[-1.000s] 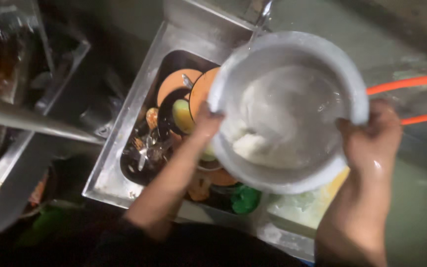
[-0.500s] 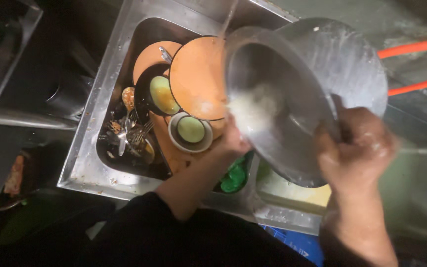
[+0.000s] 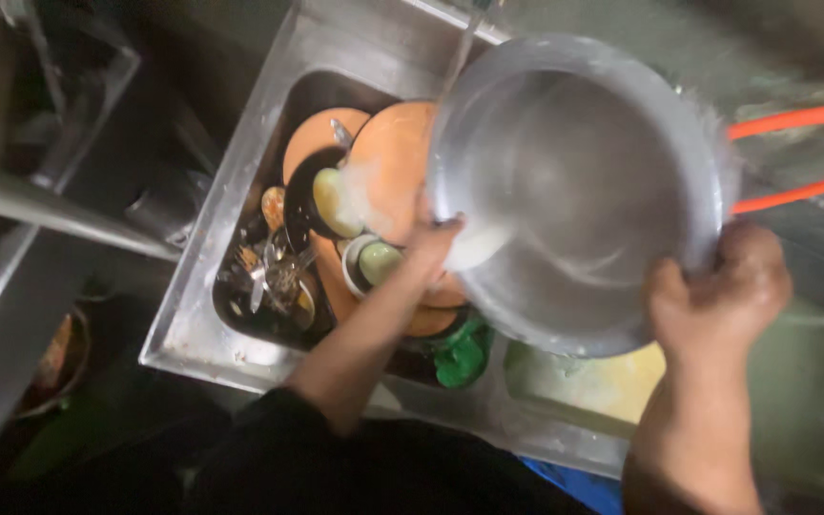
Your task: The person scrubs the inside and outside of a large metal pot using a green sponge in a soapy sink, then rinses it under a running faucet.
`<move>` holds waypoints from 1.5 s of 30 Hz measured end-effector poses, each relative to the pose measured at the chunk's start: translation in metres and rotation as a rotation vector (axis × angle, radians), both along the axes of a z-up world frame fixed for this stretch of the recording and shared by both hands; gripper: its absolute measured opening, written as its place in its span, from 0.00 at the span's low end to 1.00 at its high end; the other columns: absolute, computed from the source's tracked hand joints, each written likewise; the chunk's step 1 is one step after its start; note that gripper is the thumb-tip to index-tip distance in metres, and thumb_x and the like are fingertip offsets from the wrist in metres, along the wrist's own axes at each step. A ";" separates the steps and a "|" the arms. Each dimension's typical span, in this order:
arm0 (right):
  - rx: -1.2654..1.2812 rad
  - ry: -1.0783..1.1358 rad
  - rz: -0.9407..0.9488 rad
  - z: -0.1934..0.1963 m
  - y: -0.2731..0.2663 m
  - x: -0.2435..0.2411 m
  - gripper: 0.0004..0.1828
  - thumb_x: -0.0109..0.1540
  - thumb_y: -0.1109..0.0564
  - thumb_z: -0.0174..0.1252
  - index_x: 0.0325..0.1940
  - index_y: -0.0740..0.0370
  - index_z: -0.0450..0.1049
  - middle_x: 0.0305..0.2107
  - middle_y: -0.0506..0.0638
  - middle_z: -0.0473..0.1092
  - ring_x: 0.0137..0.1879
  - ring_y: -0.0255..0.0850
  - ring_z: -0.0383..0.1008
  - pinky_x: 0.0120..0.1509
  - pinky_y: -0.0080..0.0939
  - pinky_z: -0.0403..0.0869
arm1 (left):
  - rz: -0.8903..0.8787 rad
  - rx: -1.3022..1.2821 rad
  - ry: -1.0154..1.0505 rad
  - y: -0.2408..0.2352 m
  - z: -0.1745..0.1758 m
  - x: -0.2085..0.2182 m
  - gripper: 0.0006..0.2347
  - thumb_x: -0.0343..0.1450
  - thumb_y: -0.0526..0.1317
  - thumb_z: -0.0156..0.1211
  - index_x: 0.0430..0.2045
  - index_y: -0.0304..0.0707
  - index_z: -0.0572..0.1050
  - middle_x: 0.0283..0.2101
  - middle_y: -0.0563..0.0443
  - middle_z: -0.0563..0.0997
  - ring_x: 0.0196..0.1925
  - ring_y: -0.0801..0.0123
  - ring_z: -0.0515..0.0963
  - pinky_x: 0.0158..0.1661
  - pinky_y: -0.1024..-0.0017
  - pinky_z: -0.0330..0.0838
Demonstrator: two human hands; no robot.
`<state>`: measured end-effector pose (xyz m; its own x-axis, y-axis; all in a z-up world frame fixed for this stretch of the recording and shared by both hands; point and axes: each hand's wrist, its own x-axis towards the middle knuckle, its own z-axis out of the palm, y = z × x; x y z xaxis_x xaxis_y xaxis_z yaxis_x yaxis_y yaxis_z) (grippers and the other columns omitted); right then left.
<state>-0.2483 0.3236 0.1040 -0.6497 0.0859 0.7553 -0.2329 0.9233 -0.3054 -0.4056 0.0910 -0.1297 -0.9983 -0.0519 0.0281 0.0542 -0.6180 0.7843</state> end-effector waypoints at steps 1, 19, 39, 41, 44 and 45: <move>-0.122 -0.004 0.044 -0.009 0.011 -0.021 0.10 0.58 0.66 0.65 0.37 0.68 0.69 0.29 0.52 0.70 0.33 0.38 0.70 0.42 0.36 0.71 | 0.205 -0.281 0.134 -0.016 0.006 -0.009 0.32 0.65 0.31 0.65 0.64 0.45 0.57 0.58 0.46 0.71 0.58 0.58 0.73 0.54 0.66 0.73; -0.956 -0.463 -0.033 -0.114 -0.064 -0.103 0.16 0.54 0.70 0.63 0.47 0.75 0.77 0.26 0.59 0.74 0.24 0.45 0.68 0.27 0.45 0.66 | 0.381 -1.667 0.449 -0.096 0.116 -0.160 0.26 0.67 0.42 0.60 0.63 0.44 0.66 0.63 0.38 0.71 0.65 0.44 0.69 0.62 0.48 0.62; -0.659 -0.327 -0.039 -0.142 -0.029 -0.120 0.17 0.51 0.66 0.68 0.40 0.72 0.72 0.30 0.57 0.73 0.33 0.43 0.73 0.33 0.44 0.72 | 0.504 -1.304 -0.171 -0.104 0.049 0.031 0.51 0.53 0.34 0.70 0.71 0.29 0.41 0.72 0.22 0.54 0.66 0.31 0.67 0.58 0.56 0.67; -0.659 -0.318 0.124 -0.111 -0.015 -0.162 0.19 0.51 0.59 0.67 0.43 0.64 0.69 0.30 0.50 0.73 0.30 0.41 0.74 0.31 0.45 0.73 | 0.577 -1.345 0.109 -0.128 0.053 0.019 0.44 0.62 0.34 0.67 0.71 0.32 0.44 0.66 0.22 0.61 0.62 0.31 0.70 0.57 0.53 0.70; -0.445 -0.727 0.034 -0.083 -0.012 -0.217 0.14 0.56 0.53 0.68 0.31 0.67 0.76 0.22 0.59 0.74 0.26 0.46 0.72 0.34 0.51 0.70 | 0.306 -1.309 -0.033 -0.158 0.073 -0.002 0.44 0.59 0.27 0.59 0.74 0.42 0.46 0.68 0.33 0.65 0.61 0.41 0.74 0.61 0.60 0.71; -0.358 -0.788 0.029 -0.085 -0.018 -0.226 0.14 0.54 0.54 0.69 0.31 0.68 0.76 0.22 0.58 0.74 0.26 0.45 0.73 0.33 0.50 0.72 | 0.305 -1.309 -0.022 -0.167 0.079 -0.003 0.44 0.59 0.27 0.59 0.74 0.42 0.46 0.68 0.33 0.65 0.61 0.41 0.74 0.61 0.60 0.71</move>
<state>-0.4745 0.3053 0.0188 -0.9780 0.2080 0.0149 0.1468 0.7375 -0.6591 -0.4090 -0.0756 -0.0505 -0.9525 -0.2182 0.2123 0.0346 0.6154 0.7875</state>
